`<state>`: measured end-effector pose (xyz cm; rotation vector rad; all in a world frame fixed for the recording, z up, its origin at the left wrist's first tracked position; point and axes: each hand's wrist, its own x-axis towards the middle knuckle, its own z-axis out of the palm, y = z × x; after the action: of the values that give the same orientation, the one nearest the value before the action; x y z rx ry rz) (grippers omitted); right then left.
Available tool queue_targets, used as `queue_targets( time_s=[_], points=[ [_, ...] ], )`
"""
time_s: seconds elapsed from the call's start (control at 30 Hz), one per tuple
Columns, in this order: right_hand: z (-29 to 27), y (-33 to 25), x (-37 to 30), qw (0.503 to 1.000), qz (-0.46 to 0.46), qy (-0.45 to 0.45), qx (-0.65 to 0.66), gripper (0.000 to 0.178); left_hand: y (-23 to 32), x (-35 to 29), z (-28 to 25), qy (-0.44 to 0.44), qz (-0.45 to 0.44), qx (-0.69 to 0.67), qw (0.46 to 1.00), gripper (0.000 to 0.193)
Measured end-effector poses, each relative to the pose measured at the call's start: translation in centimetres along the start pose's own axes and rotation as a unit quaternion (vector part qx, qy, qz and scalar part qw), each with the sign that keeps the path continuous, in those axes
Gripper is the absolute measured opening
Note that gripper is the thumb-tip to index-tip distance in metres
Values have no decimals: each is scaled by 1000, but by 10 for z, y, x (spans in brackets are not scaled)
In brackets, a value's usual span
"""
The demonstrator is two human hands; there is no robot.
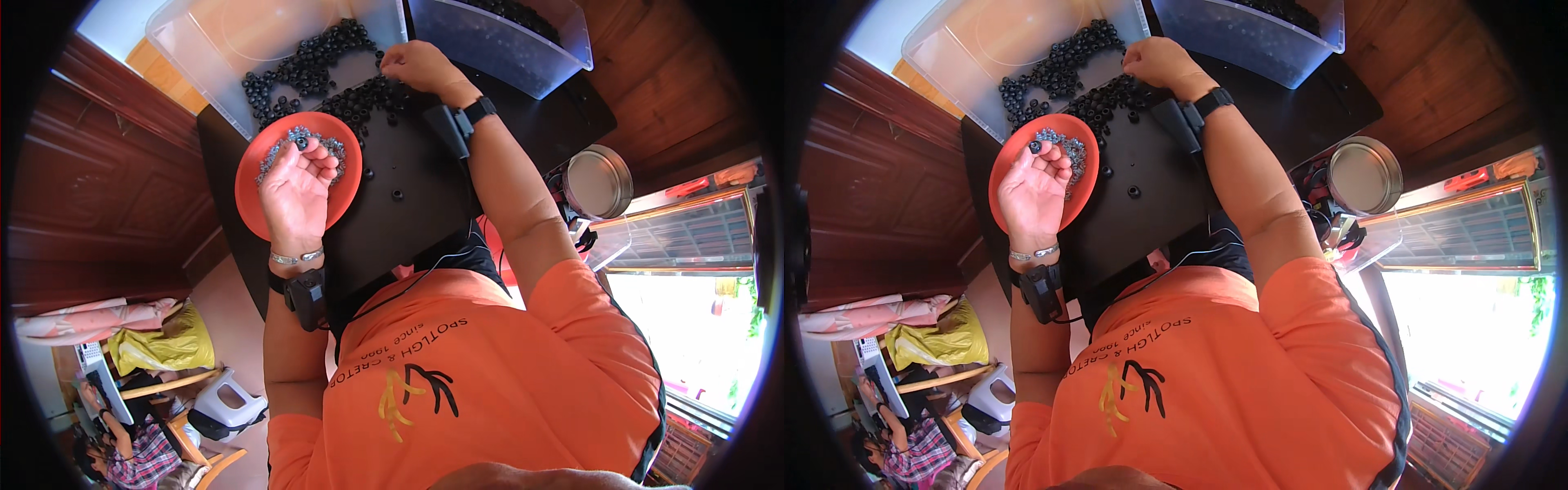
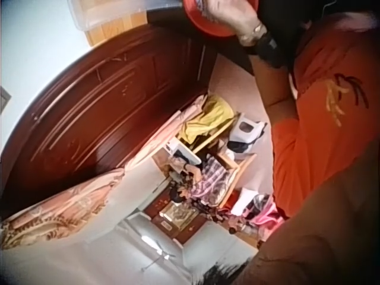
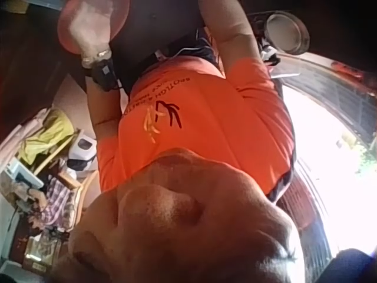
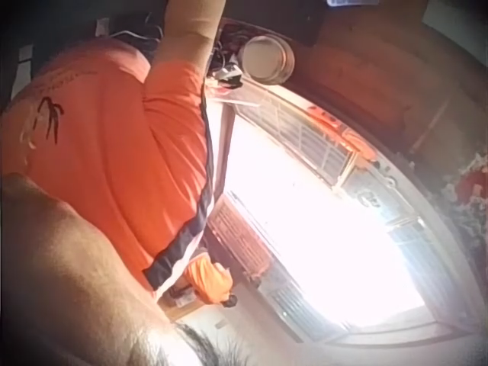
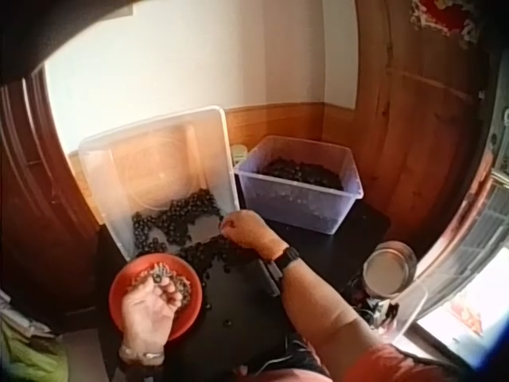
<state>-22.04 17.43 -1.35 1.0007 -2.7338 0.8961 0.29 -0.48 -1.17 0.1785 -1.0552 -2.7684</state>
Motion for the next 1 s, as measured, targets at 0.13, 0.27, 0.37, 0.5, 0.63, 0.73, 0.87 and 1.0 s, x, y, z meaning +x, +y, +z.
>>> queue_targets(
  time_s=[0.13, 0.27, 0.37, 0.5, 0.63, 0.73, 0.87, 1.0],
  points=[
    [-7, -18, -4, 934, -29, -82, 345, 17, -2, -3, 6, -5, 9, 2, 1000, 21],
    [-3, -52, -13, 801, -60, -213, 557, 18, -3, -4, 6, -17, 2, -3, 1000, 20],
    [0, -71, -22, 777, -65, -237, 580, 16, -5, -6, 12, -20, 5, -3, 1000, 18],
    [2, -84, -29, 748, -91, -244, 611, 19, -5, -4, 5, -29, -2, 2, 1000, 16],
    [6, -90, -32, 753, -94, -228, 610, 18, -7, -4, 4, -19, -9, -6, 1000, 16],
    [9, -91, -33, 742, -102, -236, 619, 15, -7, -4, 3, -25, -10, -2, 1000, 17],
    [14, -90, -32, 732, -134, -239, 624, 16, -8, -4, 6, -30, -10, -2, 1000, 19],
    [14, -92, -34, 736, -148, -243, 615, 16, -6, -5, 10, -52, -25, 7, 998, 25]
  ],
)
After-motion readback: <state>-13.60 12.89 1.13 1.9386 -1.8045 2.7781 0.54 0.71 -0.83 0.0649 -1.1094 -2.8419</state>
